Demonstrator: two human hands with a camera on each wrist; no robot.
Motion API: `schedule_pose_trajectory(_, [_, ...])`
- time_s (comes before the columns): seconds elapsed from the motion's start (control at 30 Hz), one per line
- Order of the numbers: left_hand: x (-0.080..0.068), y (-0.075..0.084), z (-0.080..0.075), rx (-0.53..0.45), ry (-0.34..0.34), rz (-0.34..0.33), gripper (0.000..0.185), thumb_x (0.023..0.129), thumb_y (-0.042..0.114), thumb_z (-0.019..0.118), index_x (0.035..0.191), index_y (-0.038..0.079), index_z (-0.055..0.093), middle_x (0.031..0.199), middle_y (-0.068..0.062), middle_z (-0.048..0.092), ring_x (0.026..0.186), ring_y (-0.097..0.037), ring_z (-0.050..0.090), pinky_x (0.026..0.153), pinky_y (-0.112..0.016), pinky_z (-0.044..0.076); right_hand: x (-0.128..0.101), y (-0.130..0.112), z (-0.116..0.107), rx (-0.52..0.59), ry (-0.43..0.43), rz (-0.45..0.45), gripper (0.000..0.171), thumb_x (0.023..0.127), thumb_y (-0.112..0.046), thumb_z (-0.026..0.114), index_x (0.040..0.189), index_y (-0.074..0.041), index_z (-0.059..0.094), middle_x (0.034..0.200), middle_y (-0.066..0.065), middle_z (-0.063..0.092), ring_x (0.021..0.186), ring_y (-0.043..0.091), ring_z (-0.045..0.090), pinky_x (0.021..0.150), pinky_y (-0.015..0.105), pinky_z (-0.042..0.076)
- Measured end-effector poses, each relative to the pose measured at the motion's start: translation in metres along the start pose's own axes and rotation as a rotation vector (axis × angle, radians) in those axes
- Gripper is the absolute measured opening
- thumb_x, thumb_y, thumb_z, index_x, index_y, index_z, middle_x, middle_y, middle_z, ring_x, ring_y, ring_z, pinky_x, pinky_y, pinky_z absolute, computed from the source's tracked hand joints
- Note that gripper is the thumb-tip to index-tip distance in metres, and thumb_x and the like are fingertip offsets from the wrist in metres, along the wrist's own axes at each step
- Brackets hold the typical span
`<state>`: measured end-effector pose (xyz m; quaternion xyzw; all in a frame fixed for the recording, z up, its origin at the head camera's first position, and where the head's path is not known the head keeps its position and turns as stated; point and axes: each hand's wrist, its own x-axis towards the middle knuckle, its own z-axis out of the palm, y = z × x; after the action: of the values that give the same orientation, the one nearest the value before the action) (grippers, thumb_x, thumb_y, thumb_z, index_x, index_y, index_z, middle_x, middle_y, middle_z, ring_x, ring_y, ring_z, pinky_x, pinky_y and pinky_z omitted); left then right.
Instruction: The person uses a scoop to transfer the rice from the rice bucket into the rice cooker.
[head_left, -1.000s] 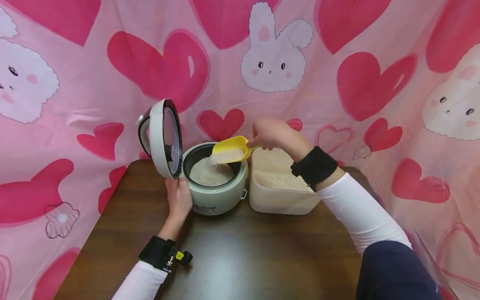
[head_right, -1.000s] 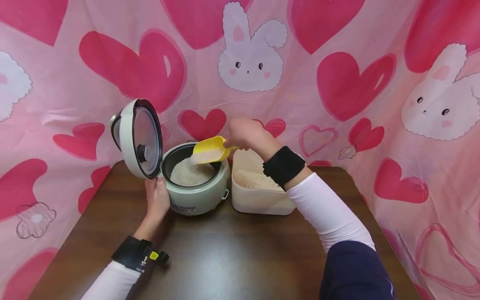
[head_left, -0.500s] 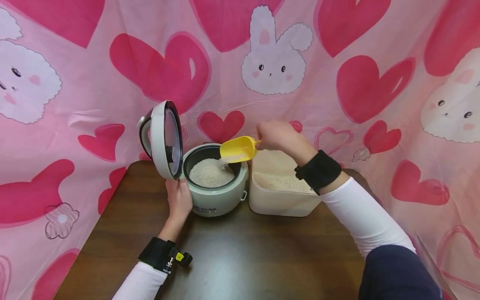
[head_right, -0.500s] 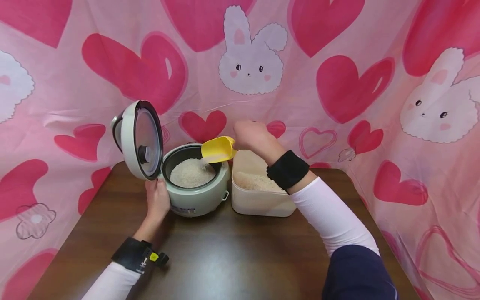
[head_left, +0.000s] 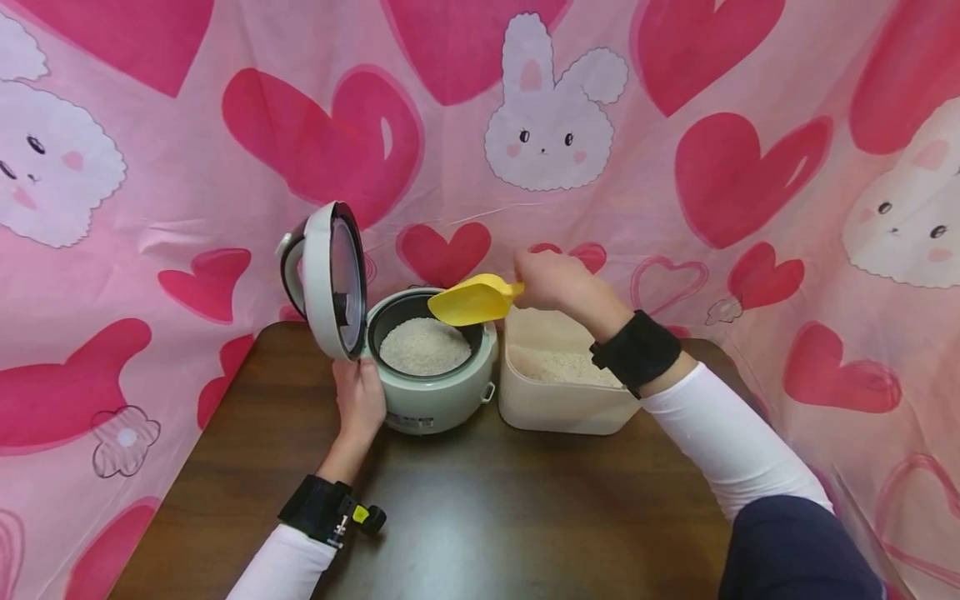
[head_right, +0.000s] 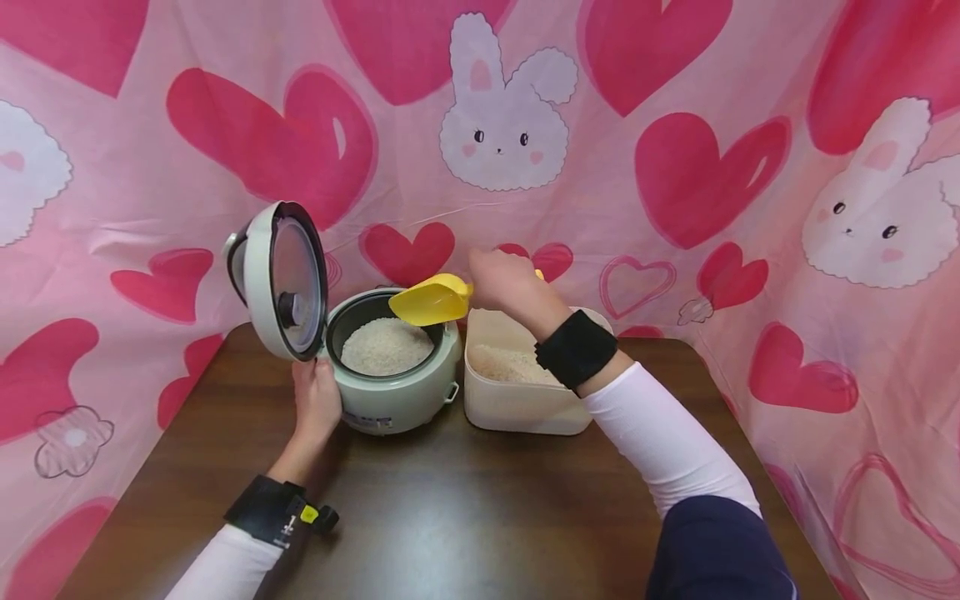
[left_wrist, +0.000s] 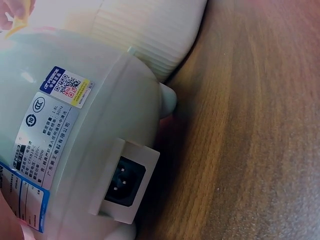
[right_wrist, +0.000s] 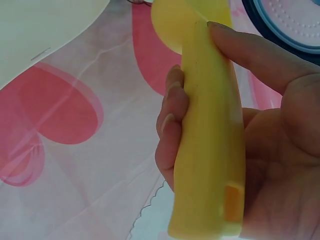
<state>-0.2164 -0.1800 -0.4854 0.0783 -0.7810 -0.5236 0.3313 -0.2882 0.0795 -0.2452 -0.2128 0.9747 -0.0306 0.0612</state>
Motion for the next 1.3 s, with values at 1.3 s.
schedule_pose_trajectory(1.3, [0.0, 0.002, -0.003, 0.017, -0.023, -0.019, 0.052, 0.101, 0.019, 0.037, 0.148, -0.003, 0.045, 0.139, -0.036, 0.046, 0.131, -0.051, 0.04, 0.105, -0.069, 0.031, -0.071, 0.127, 0.022, 0.487, -0.117, 0.06, 0.038, 0.1, -0.037, 0.066, 0.109, -0.001, 0.057, 0.085, 0.01, 0.063, 0.068, 0.025, 0.057, 0.062, 0.035, 0.053])
